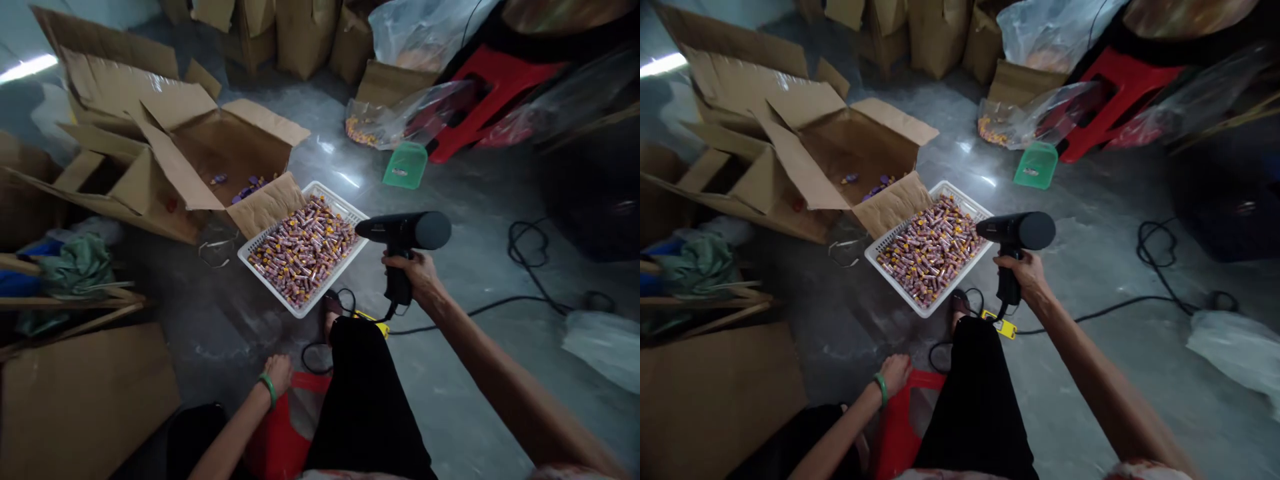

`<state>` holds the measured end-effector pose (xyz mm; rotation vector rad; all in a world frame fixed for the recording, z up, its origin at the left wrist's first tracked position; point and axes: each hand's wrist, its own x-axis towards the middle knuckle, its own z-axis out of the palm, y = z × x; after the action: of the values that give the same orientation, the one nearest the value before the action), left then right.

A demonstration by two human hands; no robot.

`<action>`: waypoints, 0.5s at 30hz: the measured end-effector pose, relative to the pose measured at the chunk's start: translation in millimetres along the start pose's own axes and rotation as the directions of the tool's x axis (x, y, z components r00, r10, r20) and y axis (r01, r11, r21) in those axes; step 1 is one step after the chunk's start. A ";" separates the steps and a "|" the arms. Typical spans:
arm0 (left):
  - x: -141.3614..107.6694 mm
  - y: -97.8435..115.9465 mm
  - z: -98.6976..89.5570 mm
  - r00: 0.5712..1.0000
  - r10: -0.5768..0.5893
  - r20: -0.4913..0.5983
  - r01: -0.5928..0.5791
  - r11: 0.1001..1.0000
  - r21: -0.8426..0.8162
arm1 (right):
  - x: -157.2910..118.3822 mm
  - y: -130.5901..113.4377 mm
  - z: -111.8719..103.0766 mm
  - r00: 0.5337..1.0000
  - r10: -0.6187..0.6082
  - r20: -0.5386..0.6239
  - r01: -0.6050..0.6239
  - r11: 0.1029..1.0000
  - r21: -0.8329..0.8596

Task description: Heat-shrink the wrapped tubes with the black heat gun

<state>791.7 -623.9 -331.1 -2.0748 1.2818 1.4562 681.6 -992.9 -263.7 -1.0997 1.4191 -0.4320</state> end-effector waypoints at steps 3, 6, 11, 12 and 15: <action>3.3 0.2 -51.7 0.994 -0.020 -0.105 0.031 0.994 0.103 | -9.0 10.0 -20.2 0.993 0.006 0.117 -0.004 1.000 -0.018; 10.3 6.2 -113.9 0.987 0.025 -0.159 0.008 0.979 0.203 | -25.4 2.2 -34.6 0.968 -0.079 0.240 0.077 0.997 0.019; 50.5 10.4 -175.1 0.982 -0.007 -0.188 0.057 0.964 0.261 | -38.2 -21.9 -28.9 0.984 -0.159 0.084 0.128 0.949 0.288; 62.5 7.9 -177.9 0.983 -0.025 -0.184 0.073 0.964 0.257 | -37.2 -22.0 -21.5 0.991 -0.123 0.043 0.100 0.930 0.354; 104.3 -9.3 -176.3 0.983 -0.068 -0.168 0.105 0.969 0.223 | -33.6 -9.2 9.6 0.995 0.085 -0.054 -0.044 0.848 0.529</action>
<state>913.7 -788.0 -345.8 -2.0947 1.3300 1.0658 687.6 -966.9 -239.4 -0.5881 1.2874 -0.7706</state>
